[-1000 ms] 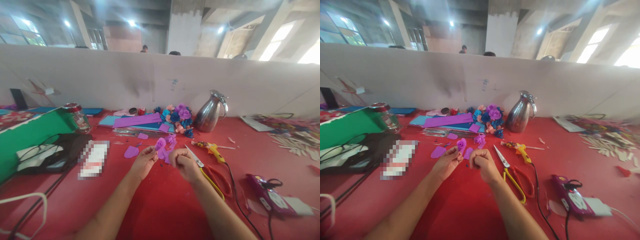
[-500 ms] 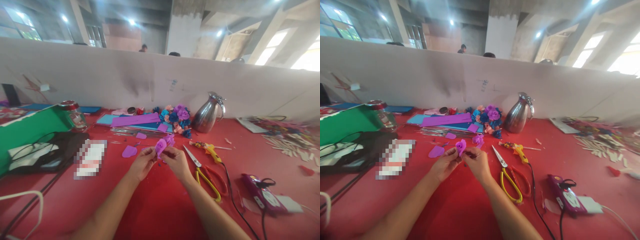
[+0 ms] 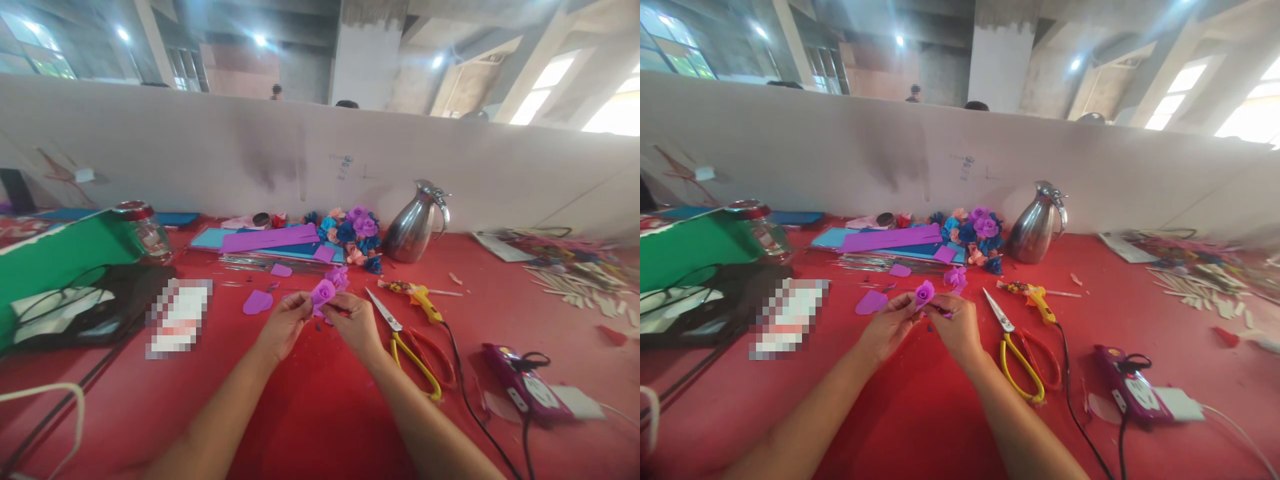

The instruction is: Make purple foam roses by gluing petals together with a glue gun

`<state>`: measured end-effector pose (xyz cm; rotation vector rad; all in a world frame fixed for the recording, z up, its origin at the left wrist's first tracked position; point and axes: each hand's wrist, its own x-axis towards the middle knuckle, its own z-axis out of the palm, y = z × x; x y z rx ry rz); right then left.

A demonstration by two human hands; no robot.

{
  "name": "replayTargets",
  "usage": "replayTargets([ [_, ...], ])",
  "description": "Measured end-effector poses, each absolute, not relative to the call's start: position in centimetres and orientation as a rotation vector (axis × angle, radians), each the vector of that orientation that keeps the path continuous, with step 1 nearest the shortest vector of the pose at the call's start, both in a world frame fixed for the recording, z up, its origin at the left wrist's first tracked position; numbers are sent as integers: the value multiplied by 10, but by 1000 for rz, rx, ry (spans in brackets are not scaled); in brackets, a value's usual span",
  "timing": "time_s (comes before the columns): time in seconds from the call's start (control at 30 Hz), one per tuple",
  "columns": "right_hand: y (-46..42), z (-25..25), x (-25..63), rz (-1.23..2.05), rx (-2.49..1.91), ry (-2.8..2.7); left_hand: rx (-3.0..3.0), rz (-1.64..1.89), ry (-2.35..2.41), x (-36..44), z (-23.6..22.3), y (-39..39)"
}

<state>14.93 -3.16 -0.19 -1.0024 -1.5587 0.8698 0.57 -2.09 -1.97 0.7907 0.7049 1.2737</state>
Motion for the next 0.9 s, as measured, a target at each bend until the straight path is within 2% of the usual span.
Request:
replayTargets([
  [0.63, -35, -6, 141, 672, -1073, -1527, 898, 1355, 759, 11, -12, -27],
  [0.9, -35, -8, 139, 771, -1090, -1461, 926, 1366, 776, 12, -12, -27],
])
